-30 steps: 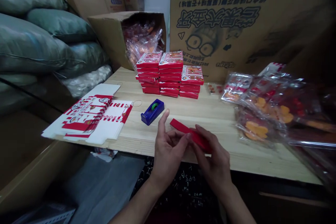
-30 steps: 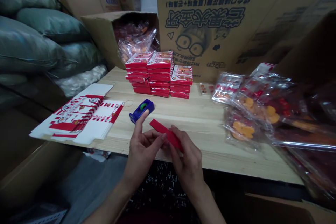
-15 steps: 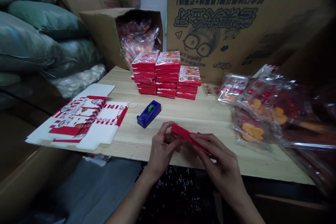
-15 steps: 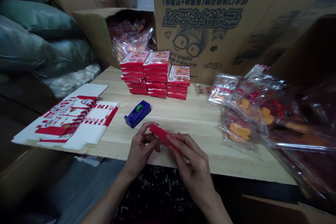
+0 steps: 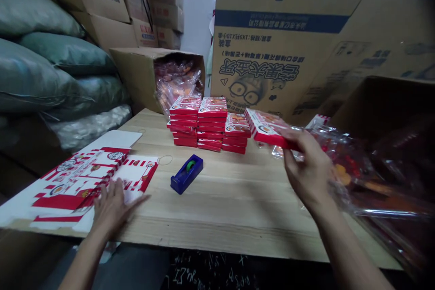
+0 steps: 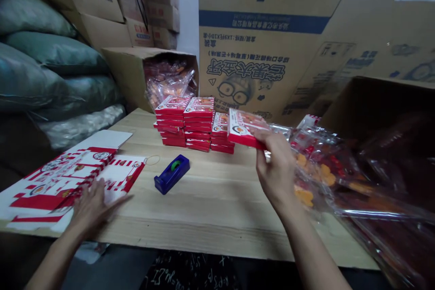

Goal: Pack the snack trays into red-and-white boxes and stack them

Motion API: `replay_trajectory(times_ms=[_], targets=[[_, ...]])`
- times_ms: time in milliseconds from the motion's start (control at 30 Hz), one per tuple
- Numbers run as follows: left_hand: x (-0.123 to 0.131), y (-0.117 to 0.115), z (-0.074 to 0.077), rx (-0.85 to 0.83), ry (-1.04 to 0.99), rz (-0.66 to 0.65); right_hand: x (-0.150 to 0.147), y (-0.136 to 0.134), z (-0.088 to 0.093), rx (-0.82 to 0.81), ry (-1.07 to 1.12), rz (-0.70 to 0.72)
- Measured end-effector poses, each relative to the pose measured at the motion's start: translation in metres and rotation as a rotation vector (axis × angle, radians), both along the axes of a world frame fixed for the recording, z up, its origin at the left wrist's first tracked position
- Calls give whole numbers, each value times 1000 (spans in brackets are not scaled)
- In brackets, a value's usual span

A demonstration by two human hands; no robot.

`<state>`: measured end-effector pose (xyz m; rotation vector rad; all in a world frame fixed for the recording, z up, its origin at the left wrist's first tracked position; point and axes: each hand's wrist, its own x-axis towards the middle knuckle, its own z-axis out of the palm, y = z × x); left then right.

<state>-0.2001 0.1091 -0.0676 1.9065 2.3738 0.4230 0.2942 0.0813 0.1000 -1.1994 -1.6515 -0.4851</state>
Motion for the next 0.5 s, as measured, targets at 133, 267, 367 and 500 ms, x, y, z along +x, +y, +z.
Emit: replay_trajectory(times_ms=[133, 267, 367, 500], targets=[[-15, 2, -35, -60, 80, -36, 9, 102, -33, 77, -79, 5], [4, -4, -37, -26, 179, -11, 9, 166, -71, -101, -101, 19], [18, -9, -20, -70, 247, 16, 5, 190, -94, -172, -88, 42], [31, -13, 3, -144, 289, 14, 0, 193, -107, -244, -62, 73]])
